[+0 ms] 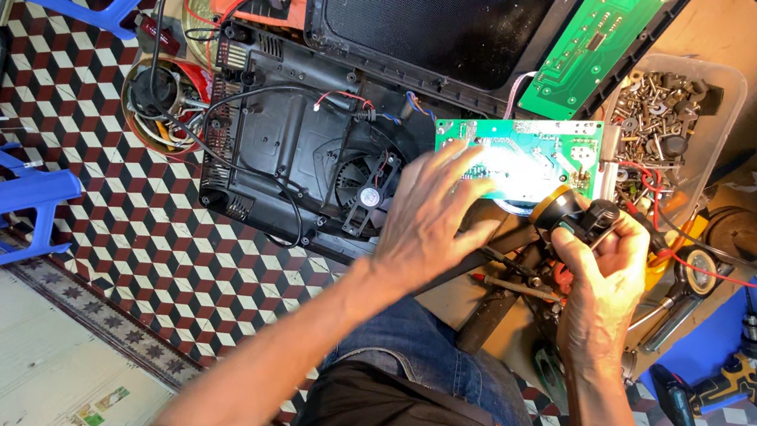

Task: The person works at a cluttered electronics repair bench, holding a small electronic component and a heat sink, then uses multimeter probes to test points on a green circuit board. They reposition the board, probe different areas, and finally adjust a multimeter on the bench.

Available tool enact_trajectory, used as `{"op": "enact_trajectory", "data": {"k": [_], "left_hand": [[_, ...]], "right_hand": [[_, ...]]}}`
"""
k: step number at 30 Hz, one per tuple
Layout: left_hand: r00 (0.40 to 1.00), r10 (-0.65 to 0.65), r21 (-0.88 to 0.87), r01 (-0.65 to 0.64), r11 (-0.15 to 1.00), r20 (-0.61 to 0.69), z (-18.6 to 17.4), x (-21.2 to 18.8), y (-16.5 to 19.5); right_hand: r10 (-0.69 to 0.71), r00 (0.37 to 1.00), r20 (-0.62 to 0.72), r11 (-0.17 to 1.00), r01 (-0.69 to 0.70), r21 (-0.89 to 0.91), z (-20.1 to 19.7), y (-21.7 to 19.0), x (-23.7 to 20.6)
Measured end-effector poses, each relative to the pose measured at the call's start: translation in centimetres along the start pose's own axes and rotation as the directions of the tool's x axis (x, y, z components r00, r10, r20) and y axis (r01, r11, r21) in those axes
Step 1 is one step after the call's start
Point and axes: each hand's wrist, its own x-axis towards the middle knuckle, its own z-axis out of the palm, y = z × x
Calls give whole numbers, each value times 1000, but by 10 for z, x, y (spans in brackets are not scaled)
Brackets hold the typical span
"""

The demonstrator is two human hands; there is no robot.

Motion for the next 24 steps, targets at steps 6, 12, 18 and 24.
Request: {"op": "enact_trajectory", "data": {"k": [6, 12, 18, 24], "left_hand": [[950, 298, 74, -305, 949, 88, 3, 25, -42], [937, 340, 62, -345, 936, 78, 13, 21, -54], [911, 408, 99, -413, 905, 65, 10, 24, -58], [851, 507, 52, -517, 854, 134, 4, 30, -65]], "right_hand": [[-22, 1000, -17, 1000, 22, 1, -13, -6, -18], [-5, 999, -35, 998, 7, 69, -25, -2, -31], [16, 999, -45, 991, -10, 131, -26, 0, -45], [21, 997, -72, 991, -11, 135, -18, 6, -64]]}}
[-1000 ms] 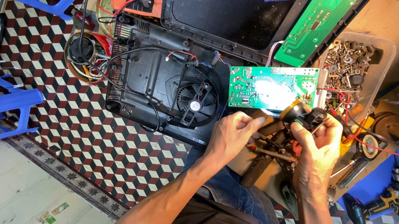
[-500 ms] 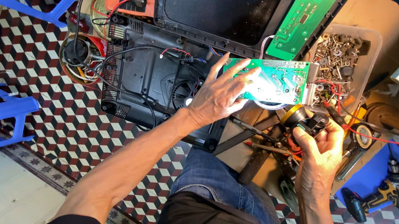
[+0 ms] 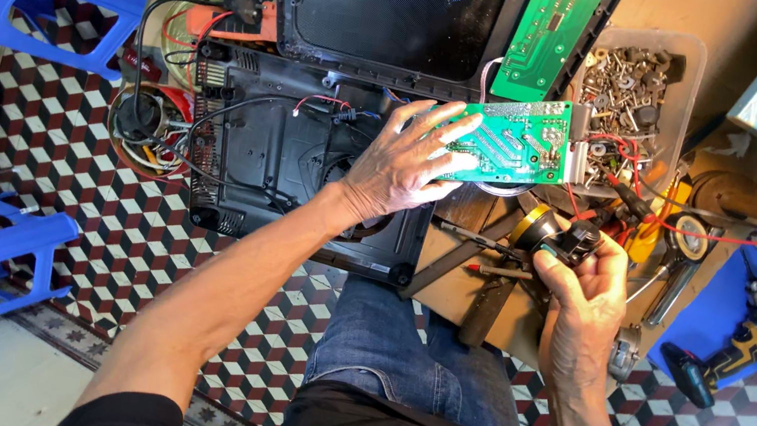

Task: The person works at a cluttered electronics repair bench, holding a small electronic component and a heat sink, then uses multimeter probes to test points on a green circuit board. They reposition the board, probe different areas, and finally adjust a multimeter on the bench.

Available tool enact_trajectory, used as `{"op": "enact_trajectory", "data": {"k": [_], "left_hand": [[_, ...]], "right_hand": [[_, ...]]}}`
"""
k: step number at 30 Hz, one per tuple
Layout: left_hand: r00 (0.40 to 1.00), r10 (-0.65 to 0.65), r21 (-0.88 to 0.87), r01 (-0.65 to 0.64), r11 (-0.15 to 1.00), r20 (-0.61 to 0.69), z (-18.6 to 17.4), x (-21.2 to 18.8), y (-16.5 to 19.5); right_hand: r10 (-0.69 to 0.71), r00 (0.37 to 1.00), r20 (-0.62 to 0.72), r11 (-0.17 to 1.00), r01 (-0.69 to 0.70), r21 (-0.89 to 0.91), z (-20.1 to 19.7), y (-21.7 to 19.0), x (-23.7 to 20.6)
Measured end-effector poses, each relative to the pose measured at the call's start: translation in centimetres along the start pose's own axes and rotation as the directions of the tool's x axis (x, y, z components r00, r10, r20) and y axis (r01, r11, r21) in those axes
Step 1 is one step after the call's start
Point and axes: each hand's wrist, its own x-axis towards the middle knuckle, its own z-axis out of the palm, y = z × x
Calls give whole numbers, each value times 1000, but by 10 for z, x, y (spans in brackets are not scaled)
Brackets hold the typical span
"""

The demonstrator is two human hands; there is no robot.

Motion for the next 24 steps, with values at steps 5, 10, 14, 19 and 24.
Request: {"op": "enact_trajectory", "data": {"k": [5, 10, 14, 19, 24], "left_hand": [[995, 98, -28, -97, 995, 13, -4, -1, -11], [989, 142, -83, -138, 987, 51, -11, -3, -23], [975, 212, -150, -200, 968, 69, -17, -2, -35], [964, 249, -196, -229, 954, 89, -19, -3, -42], [971, 219, -187, -199, 962, 95, -16, -6, -41]], "right_hand": [[-41, 998, -43, 999, 42, 29, 20, 11, -18], [-188, 967, -173, 945, 131, -298, 66, 20, -36], [-393, 895, -209, 771, 198, -605, 107, 30, -48], [-576, 805, -141, 510, 220, -832, 143, 45, -50], [-605, 782, -153, 497, 221, -839, 156, 53, -49]]}}
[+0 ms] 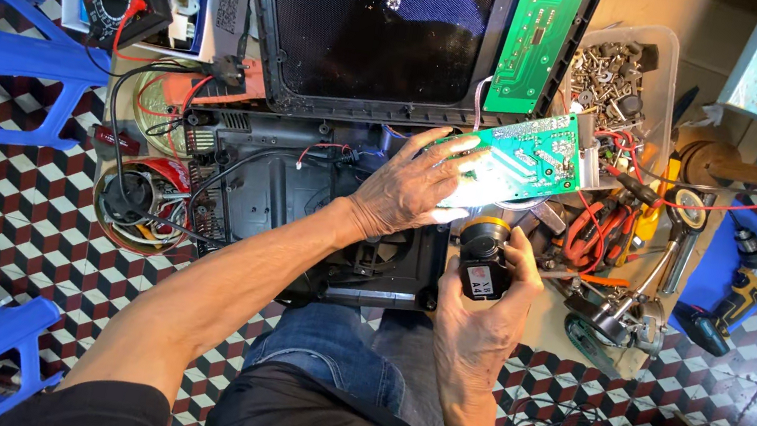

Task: The person works at a cluttered electronics repair bench, holding a small electronic component and a heat sink, then uses multimeter probes to test points on a green circuit board. They reposition the board, probe different areas, and finally adjust a multimeter on the bench.

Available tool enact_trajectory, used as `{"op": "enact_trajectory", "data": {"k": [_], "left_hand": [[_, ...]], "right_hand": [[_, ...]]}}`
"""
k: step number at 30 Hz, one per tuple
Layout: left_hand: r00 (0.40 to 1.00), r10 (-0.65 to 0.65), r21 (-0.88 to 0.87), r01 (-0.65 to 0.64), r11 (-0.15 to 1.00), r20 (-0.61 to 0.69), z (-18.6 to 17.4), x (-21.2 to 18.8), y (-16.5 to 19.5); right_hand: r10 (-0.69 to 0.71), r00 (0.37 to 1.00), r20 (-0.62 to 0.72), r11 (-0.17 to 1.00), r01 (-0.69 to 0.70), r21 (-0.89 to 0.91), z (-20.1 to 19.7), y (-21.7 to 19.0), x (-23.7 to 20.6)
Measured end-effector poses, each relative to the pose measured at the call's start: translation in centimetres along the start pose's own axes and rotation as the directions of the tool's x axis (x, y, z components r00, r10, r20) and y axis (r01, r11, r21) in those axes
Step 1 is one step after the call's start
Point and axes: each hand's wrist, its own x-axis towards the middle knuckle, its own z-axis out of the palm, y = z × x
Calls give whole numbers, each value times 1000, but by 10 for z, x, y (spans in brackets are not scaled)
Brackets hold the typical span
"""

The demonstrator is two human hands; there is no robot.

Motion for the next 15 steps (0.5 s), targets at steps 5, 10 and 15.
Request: {"op": "enact_trajectory", "data": {"k": [5, 10, 15], "left_hand": [[1000, 17, -44, -17, 999, -10, 1, -2, -1], [1000, 16, -40, -15, 999, 14, 0, -3, 1], [999, 15, -75, -19, 997, -47, 1, -2, 5]], "right_hand": [[41, 999, 10, 999, -41, 14, -1, 2, 3], [128, 992, 11, 991, -129, 44, -9, 2, 7], [124, 992, 34, 991, -125, 46, -14, -2, 12]]}}
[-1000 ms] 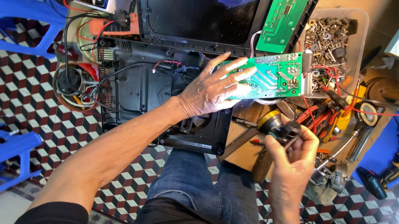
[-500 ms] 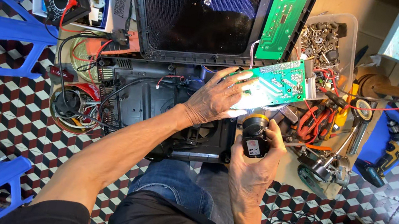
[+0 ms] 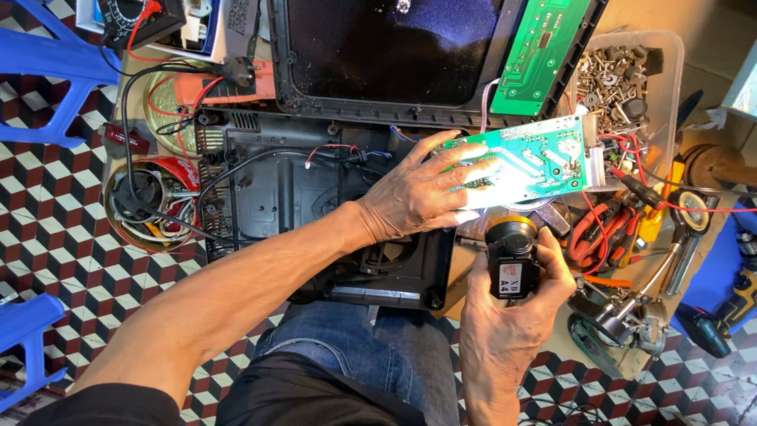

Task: The person works at a cluttered electronics repair bench, holding a small electronic component and a heat sink, then uses multimeter probes to test points on a green circuit board. They reposition the board, probe different areas, and finally adjust a multimeter on the bench.

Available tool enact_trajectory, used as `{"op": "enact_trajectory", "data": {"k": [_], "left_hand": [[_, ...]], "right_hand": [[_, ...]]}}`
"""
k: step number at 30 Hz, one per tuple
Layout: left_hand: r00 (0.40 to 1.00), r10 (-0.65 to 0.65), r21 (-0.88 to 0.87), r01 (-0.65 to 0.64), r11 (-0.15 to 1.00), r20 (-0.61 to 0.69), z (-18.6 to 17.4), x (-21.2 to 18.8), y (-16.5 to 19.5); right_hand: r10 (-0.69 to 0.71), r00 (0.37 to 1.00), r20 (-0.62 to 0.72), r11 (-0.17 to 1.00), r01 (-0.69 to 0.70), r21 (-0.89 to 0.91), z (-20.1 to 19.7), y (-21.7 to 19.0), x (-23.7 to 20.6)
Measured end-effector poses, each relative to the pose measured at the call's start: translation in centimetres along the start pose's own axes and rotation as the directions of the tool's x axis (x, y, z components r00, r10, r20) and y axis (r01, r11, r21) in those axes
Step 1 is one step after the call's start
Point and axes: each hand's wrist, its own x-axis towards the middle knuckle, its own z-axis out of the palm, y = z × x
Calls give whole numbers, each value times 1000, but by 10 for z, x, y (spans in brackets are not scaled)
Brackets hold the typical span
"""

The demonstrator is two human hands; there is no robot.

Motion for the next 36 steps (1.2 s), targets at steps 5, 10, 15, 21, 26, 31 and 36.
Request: {"op": "enact_trajectory", "data": {"k": [5, 10, 15, 21, 26, 31, 36], "left_hand": [[1000, -12, -6, 12, 1000, 11, -1, 2, 1], [1000, 3, -17, -3, 1000, 4, -7, 5, 5], [999, -21, 5, 21, 1000, 30, -10, 9, 10], [1000, -14, 12, 14, 1000, -7, -13, 13, 13], [1000, -16, 14, 16, 1000, -3, -17, 16, 14], [1000, -26, 19, 26, 999, -15, -18, 19, 17], [998, -62, 23, 62, 998, 4, -19, 24, 21]], "right_hand": [[16, 999, 44, 1000, -17, 6, -2, -5, 3], [52, 998, 38, 998, -51, -35, -5, -8, 3], [8, 1000, 11, 999, -8, -52, -6, -7, 4], [-32, 999, -1, 999, 32, -38, -10, -5, 7], [-52, 998, -22, 999, 52, -17, -12, -6, 10], [-7, 1000, 1, 1000, 7, 12, -15, -8, 11], [-22, 1000, 0, 999, 22, 34, -17, -10, 12]]}}
